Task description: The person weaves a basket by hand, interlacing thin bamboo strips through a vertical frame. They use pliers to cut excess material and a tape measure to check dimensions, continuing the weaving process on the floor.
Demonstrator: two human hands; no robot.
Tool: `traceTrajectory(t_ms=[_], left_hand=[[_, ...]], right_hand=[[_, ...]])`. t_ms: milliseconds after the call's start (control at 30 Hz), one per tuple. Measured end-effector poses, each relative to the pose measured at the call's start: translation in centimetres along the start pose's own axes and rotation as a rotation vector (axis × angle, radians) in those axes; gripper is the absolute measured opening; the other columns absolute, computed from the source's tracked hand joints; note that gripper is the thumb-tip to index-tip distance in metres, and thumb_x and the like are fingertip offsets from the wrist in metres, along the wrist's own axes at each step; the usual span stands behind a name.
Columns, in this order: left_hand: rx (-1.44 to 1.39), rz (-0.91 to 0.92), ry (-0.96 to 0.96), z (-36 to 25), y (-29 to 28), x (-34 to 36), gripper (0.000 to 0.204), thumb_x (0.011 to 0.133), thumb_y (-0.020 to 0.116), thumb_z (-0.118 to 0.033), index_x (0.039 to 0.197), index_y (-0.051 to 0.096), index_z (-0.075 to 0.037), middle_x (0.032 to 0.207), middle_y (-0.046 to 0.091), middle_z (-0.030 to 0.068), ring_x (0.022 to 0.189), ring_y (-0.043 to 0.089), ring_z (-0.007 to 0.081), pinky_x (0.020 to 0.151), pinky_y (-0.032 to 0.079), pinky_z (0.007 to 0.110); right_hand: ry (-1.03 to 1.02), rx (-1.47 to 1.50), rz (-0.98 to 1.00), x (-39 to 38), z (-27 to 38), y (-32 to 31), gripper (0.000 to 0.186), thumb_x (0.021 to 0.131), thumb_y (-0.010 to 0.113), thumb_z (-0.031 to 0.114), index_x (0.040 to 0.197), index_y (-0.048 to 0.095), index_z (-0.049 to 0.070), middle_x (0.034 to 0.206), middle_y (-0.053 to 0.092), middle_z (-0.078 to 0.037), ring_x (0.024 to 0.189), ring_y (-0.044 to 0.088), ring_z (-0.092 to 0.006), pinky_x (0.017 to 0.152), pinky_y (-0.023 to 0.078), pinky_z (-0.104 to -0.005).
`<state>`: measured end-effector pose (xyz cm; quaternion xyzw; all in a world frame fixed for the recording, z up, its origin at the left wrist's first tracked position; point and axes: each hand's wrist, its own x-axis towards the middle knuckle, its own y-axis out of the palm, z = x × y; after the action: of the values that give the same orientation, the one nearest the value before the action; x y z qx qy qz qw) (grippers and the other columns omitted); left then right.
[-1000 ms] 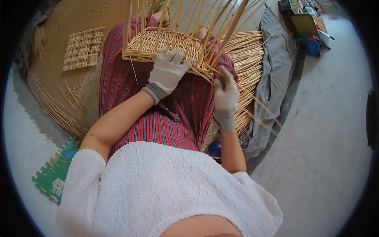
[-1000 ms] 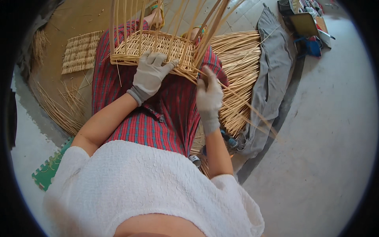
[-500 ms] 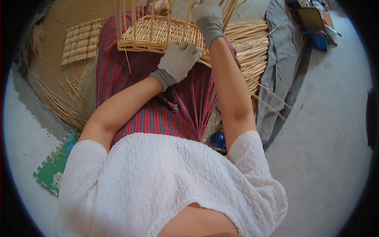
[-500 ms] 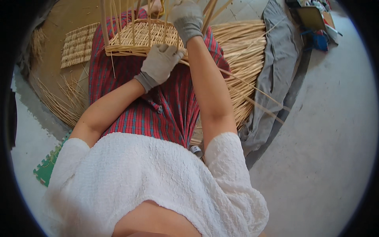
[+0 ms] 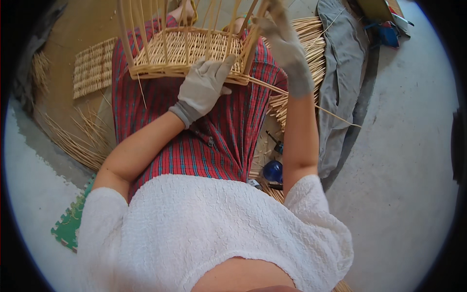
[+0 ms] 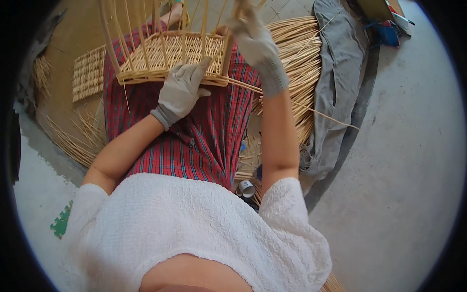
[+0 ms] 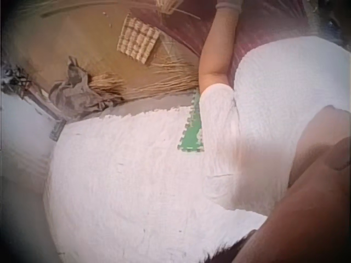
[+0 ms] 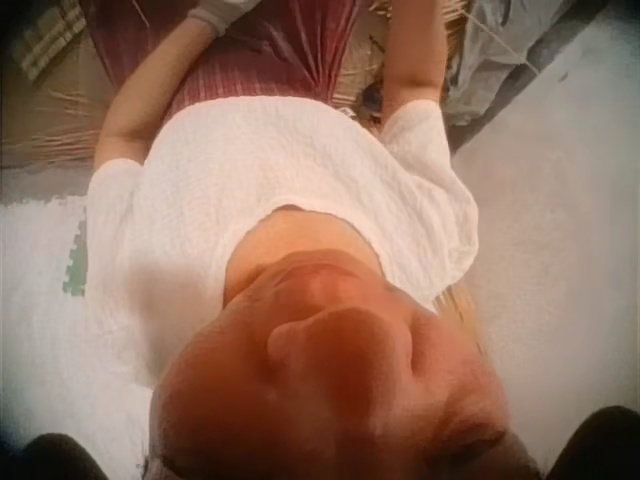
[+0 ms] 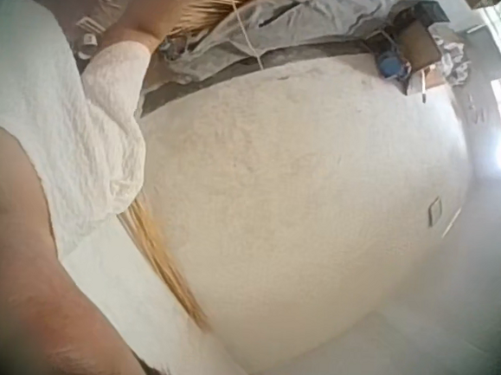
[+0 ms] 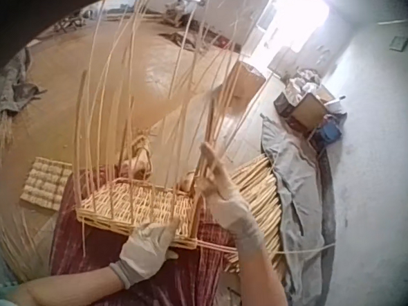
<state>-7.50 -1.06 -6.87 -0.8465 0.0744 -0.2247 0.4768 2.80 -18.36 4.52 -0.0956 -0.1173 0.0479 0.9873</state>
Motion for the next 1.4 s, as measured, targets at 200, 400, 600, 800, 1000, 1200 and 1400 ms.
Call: traceTrajectory(t_ms=[200,400,600,800,1000,1200,1400], left_hand=[[0.231,0.016,-0.018,0.1,-4.0,-0.1,0.074,0.088,0.073,-0.017,0.157,0.046,-0.022,0.104,0.059,0.0038,0.102,0.063,0.0245,0.096,0.048,0.042],[0.391,0.087,-0.046,-0.2,-5.8,1.3,0.040,0.092,0.060,-0.014,0.130,0.065,-0.026,0.104,0.060,0.0033,0.101,0.063,0.0235,0.089,0.046,0.043],[0.229,-0.063,-0.026,-1.1,-4.9,0.8,0.031,0.089,0.064,-0.020,0.120,0.068,-0.015,0.107,0.062,0.0012,0.094,0.065,0.0226,0.079,0.052,0.039],[0.076,0.096,-0.032,0.2,-4.4,1.3,0.025,0.091,0.065,-0.018,0.114,0.068,-0.009,0.104,0.062,0.0045,0.090,0.067,0.0267,0.073,0.055,0.042],[-0.425,-0.048,-0.220,-1.9,-6.6,1.8,0.053,0.084,0.076,0.000,0.132,0.055,-0.001,0.118,0.067,0.0150,0.110,0.068,0.0338,0.096,0.056,0.038],[-0.791,0.395,-0.302,0.5,-6.5,4.6,0.041,0.092,0.066,0.007,0.130,0.051,0.000,0.121,0.065,0.0156,0.114,0.066,0.0226,0.101,0.055,0.037],[-0.764,0.323,-0.306,-0.1,-5.7,4.1,0.036,0.091,0.070,0.003,0.122,0.051,-0.004,0.101,0.063,0.0114,0.101,0.067,0.0251,0.092,0.055,0.039]], right_hand=[[-0.259,-0.532,0.065,2.6,6.3,4.7,0.094,0.087,0.065,-0.007,0.168,0.026,0.020,0.125,0.066,-0.019,0.084,0.060,-0.0272,0.081,0.053,-0.0387],[0.236,-0.741,0.486,-2.8,5.3,3.1,0.069,0.090,0.073,0.023,0.149,0.043,0.006,0.131,0.065,-0.016,0.112,0.063,-0.0291,0.088,0.055,-0.0429],[-0.573,-1.230,0.362,-7.9,-0.6,0.8,0.073,0.071,0.088,0.046,0.123,0.061,0.003,0.092,0.068,-0.011,0.087,0.068,-0.0291,0.072,0.056,-0.0425],[-0.310,-1.162,0.487,-7.5,-0.6,1.0,0.053,0.076,0.086,0.040,0.109,0.062,0.006,0.090,0.068,-0.007,0.086,0.069,-0.0278,0.067,0.057,-0.0394],[-0.283,-1.005,0.444,-8.8,0.3,-0.7,0.044,0.085,0.081,0.036,0.113,0.066,0.006,0.088,0.072,-0.009,0.083,0.072,-0.0287,0.068,0.058,-0.0431],[0.146,-0.759,0.811,-3.3,0.3,-3.3,0.022,0.092,0.075,0.027,0.108,0.076,0.012,0.085,0.074,-0.013,0.085,0.073,-0.0300,0.073,0.058,-0.0435],[0.077,-0.703,0.648,-1.0,-1.4,-4.6,0.067,0.070,0.094,0.021,0.132,0.071,0.014,0.153,0.054,-0.014,0.142,0.049,-0.0374,0.114,0.048,-0.0460]])
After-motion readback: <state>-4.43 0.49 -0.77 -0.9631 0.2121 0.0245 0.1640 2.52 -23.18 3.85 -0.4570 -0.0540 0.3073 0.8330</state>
